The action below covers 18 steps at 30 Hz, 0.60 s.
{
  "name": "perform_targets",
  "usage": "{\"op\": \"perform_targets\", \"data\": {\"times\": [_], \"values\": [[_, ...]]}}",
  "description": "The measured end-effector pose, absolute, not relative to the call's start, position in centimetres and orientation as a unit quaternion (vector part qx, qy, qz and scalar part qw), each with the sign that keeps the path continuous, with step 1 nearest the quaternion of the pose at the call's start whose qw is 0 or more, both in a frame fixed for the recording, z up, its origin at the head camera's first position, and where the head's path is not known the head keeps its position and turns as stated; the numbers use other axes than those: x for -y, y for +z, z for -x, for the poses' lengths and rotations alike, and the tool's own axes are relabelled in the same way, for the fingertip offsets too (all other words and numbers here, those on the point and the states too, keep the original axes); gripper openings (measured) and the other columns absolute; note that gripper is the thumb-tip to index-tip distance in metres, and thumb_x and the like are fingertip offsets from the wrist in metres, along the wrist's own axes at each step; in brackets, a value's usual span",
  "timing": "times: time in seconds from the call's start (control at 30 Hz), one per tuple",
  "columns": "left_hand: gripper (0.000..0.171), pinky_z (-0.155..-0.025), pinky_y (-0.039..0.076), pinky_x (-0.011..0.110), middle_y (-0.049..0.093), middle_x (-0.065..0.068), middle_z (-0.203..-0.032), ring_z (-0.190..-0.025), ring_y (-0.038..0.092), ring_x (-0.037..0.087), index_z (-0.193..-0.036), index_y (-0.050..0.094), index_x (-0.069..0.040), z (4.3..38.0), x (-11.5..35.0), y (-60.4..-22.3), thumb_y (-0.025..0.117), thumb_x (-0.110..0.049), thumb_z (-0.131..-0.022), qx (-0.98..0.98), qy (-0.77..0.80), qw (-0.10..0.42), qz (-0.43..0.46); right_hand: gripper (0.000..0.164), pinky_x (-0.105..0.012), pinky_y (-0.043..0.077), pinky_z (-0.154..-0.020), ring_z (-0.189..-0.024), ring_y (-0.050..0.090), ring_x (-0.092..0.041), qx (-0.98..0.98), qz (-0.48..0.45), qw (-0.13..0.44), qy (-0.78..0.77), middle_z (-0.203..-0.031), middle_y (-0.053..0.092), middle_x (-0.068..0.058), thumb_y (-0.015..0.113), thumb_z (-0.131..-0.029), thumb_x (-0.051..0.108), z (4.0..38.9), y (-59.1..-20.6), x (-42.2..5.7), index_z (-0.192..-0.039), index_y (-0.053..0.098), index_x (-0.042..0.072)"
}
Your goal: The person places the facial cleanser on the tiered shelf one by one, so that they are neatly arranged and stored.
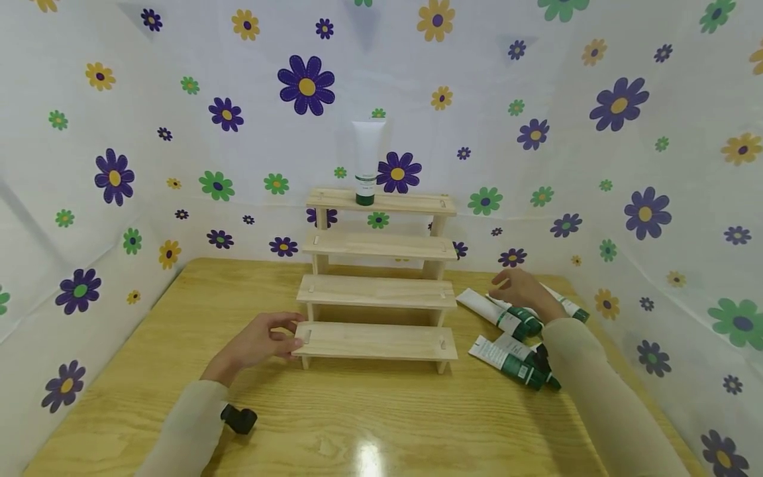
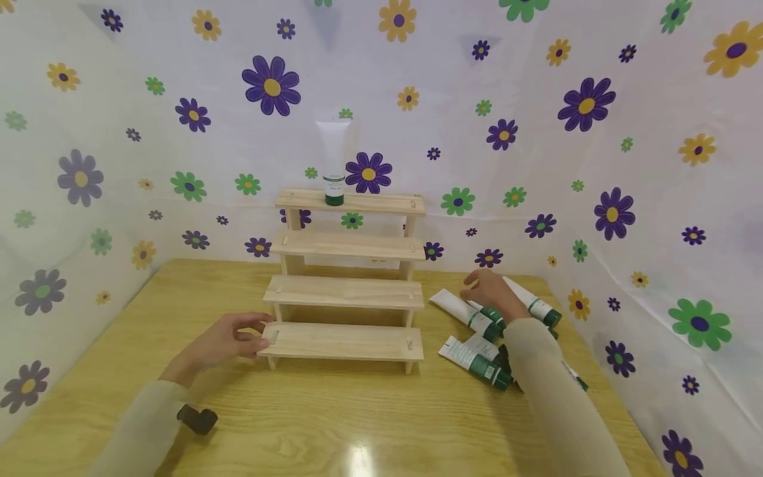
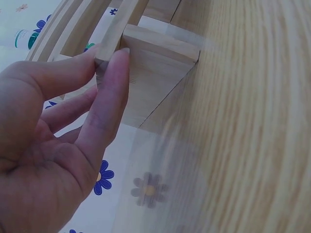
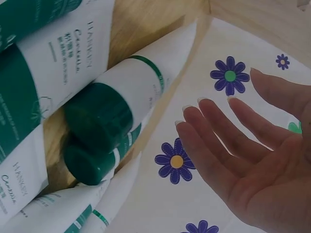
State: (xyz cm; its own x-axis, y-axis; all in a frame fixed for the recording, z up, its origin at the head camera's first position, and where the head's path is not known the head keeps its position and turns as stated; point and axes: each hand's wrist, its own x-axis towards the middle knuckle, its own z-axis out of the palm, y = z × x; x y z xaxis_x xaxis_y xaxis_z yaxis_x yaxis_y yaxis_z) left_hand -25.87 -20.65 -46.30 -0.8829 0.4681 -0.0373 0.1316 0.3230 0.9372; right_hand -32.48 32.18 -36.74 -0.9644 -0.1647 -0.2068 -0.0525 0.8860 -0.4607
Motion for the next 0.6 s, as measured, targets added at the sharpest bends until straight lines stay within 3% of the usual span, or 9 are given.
{"op": "perform_targets", "data": {"times": [0.33,0.6], "values": [[0.057,-0.080,0.066,0.036,0.058,0.028,-0.129,-0.097,0.072,0.022,-0.146,0.050,0.002,25.9,20.5,-46.1,0.073,-0.018,-0.098,-0.806,0.545,0.158,-0.168,0.038,-0.044,0.061,-0.079,-0.097,0.069,-0.039,-0.970,0.072,0.116,-0.203,-0.120,0.066,-0.036,0.065,-0.100,0.015,32.0,-38.0,-32.6,-0.125,0.060,-0.013],[0.058,-0.079,0.066,0.035,0.058,0.030,-0.128,-0.098,0.072,0.024,-0.147,0.048,0.005,25.9,20.7,-46.1,0.072,-0.017,-0.098,-0.802,0.548,0.157,-0.180,0.036,-0.051,0.058,-0.093,-0.110,0.067,-0.044,-0.972,0.056,0.133,-0.184,-0.125,0.066,-0.034,0.068,-0.097,0.013,32.4,-38.8,-32.9,-0.124,0.062,-0.011]]}}
